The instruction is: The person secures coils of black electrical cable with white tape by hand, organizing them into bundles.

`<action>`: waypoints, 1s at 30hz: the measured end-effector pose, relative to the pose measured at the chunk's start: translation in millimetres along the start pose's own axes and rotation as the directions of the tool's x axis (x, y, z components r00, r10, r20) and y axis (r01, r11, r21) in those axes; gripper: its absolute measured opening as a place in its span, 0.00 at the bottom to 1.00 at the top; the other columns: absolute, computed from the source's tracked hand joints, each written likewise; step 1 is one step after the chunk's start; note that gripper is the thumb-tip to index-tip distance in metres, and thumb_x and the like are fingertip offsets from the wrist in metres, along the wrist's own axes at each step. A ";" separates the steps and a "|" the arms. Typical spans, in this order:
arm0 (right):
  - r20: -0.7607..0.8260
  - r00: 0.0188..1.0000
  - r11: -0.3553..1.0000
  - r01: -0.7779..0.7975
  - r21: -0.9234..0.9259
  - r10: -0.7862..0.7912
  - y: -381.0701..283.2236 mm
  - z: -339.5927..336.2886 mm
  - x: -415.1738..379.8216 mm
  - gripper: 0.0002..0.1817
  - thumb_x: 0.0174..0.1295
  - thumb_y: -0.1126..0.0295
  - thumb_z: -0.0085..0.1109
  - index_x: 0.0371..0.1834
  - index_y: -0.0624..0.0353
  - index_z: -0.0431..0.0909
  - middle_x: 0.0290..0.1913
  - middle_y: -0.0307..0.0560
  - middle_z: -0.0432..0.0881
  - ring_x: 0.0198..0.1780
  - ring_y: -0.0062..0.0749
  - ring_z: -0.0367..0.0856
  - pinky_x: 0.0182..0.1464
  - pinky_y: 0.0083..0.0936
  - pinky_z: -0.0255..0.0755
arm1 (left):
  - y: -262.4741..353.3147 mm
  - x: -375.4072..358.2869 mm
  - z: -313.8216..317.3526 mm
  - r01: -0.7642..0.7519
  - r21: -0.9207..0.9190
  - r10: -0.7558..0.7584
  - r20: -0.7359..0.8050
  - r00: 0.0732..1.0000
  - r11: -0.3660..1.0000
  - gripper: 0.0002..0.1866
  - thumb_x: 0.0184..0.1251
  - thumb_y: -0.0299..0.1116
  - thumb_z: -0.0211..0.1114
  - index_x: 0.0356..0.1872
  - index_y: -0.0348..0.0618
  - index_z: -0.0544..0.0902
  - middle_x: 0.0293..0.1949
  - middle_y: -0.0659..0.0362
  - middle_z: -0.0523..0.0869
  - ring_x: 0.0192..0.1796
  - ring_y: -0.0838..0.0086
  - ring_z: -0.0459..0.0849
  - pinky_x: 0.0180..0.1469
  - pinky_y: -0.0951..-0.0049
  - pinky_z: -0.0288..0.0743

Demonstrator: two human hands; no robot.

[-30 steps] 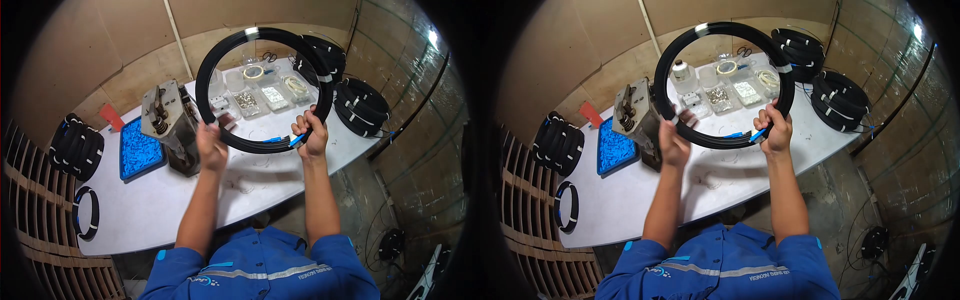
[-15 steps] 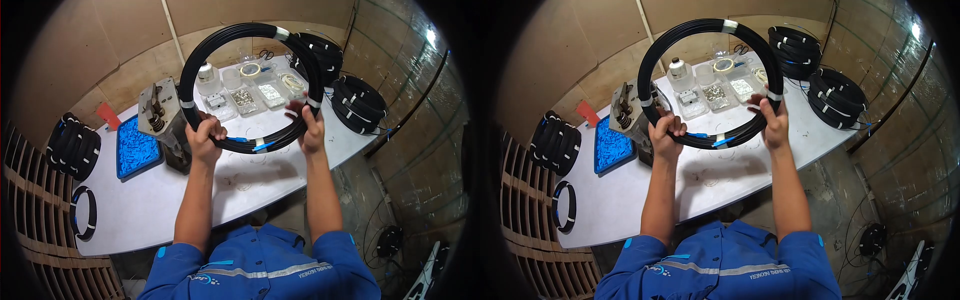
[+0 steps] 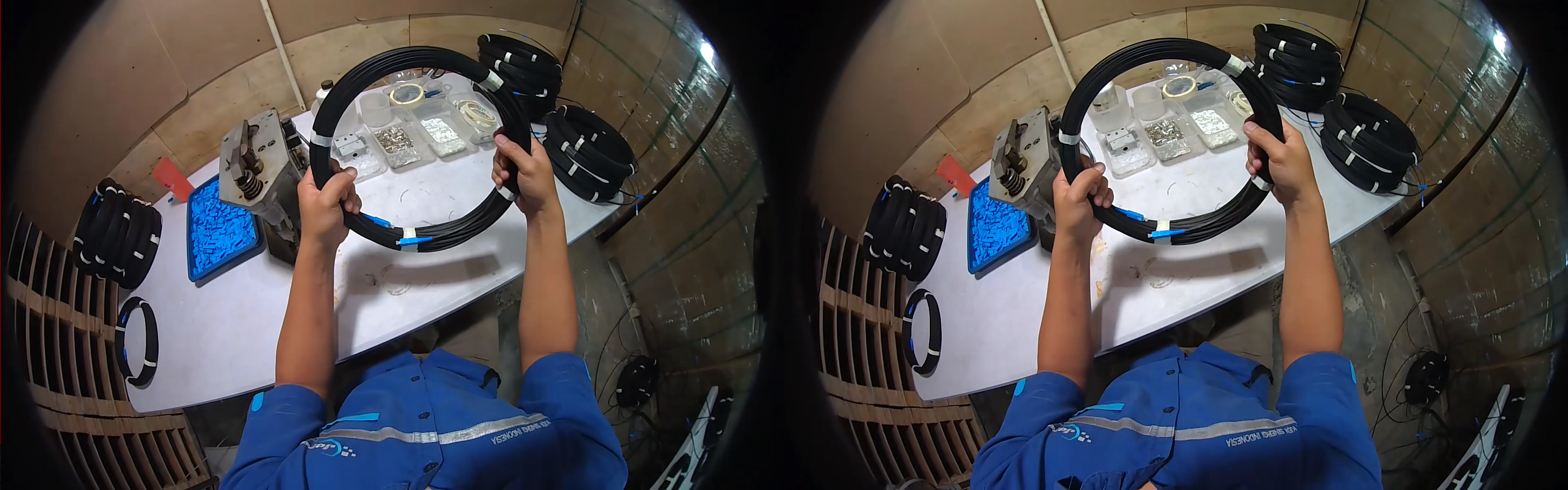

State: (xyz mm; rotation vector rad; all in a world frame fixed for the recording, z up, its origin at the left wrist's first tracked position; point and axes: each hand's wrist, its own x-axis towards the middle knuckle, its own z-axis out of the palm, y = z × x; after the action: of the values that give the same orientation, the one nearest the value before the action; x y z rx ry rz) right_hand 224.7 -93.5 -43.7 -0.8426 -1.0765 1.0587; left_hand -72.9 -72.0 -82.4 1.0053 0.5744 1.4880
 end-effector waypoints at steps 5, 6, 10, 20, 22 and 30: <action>0.002 0.997 0.997 -0.077 0.020 0.077 -0.8 8.9 -12.0 0.10 0.67 0.68 0.63 0.35 0.58 0.72 0.21 0.33 0.67 0.18 0.17 0.65 0.22 0.20 0.66 | -1.6 6.6 -9.4 0.089 -0.008 -0.090 -0.036 0.995 0.996 0.12 0.60 0.24 0.66 0.30 0.46 0.69 0.17 0.67 0.66 0.16 0.81 0.66 0.20 0.75 0.66; -0.011 0.997 0.997 -0.078 0.007 0.078 -0.1 9.7 -12.8 0.10 0.67 0.67 0.63 0.34 0.58 0.72 0.21 0.34 0.67 0.18 0.17 0.65 0.22 0.20 0.66 | -1.5 6.9 -10.9 0.106 -0.005 -0.106 -0.027 0.994 0.994 0.12 0.60 0.24 0.67 0.30 0.46 0.69 0.17 0.67 0.66 0.16 0.81 0.66 0.20 0.76 0.65; -0.062 0.997 0.999 -0.053 0.010 0.054 9.1 5.9 -8.7 0.10 0.66 0.68 0.63 0.33 0.59 0.71 0.21 0.34 0.67 0.18 0.17 0.65 0.21 0.19 0.65 | -1.7 5.3 -11.0 0.127 0.029 -0.126 -0.018 0.992 0.991 0.12 0.61 0.28 0.70 0.32 0.45 0.71 0.19 0.67 0.68 0.17 0.81 0.67 0.21 0.76 0.66; -0.100 0.995 0.955 0.024 0.296 0.006 16.6 -3.7 -10.2 0.12 0.67 0.67 0.60 0.28 0.57 0.69 0.22 0.35 0.66 0.18 0.17 0.64 0.20 0.19 0.62 | -34.7 -20.0 -14.2 0.052 -0.020 -0.043 0.304 0.952 0.998 0.52 0.46 0.25 0.80 0.72 0.49 0.55 0.46 0.55 0.81 0.58 0.58 0.82 0.65 0.53 0.74; -0.105 0.994 0.956 0.032 0.293 -0.001 17.1 -5.1 -9.6 0.11 0.67 0.67 0.60 0.31 0.58 0.70 0.22 0.35 0.66 0.18 0.17 0.64 0.20 0.20 0.63 | -33.6 -26.4 -7.9 0.043 -0.005 -0.039 0.330 0.943 0.999 0.56 0.44 0.22 0.81 0.74 0.51 0.53 0.49 0.53 0.80 0.60 0.57 0.81 0.66 0.51 0.73; -0.098 0.992 0.960 0.098 0.261 -0.074 7.9 7.1 -16.6 0.09 0.67 0.68 0.60 0.36 0.61 0.72 0.21 0.35 0.66 0.18 0.16 0.64 0.21 0.19 0.63 | -35.2 -28.6 5.6 0.030 0.102 -0.041 0.115 0.992 0.994 0.49 0.46 0.14 0.75 0.70 0.43 0.56 0.48 0.50 0.80 0.54 0.57 0.86 0.62 0.59 0.77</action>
State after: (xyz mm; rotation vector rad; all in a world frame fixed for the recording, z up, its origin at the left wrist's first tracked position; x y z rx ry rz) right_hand 213.9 -106.8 -53.4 -0.6146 -0.8666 1.0559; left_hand -51.0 -94.0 -116.0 1.1468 0.5839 1.3698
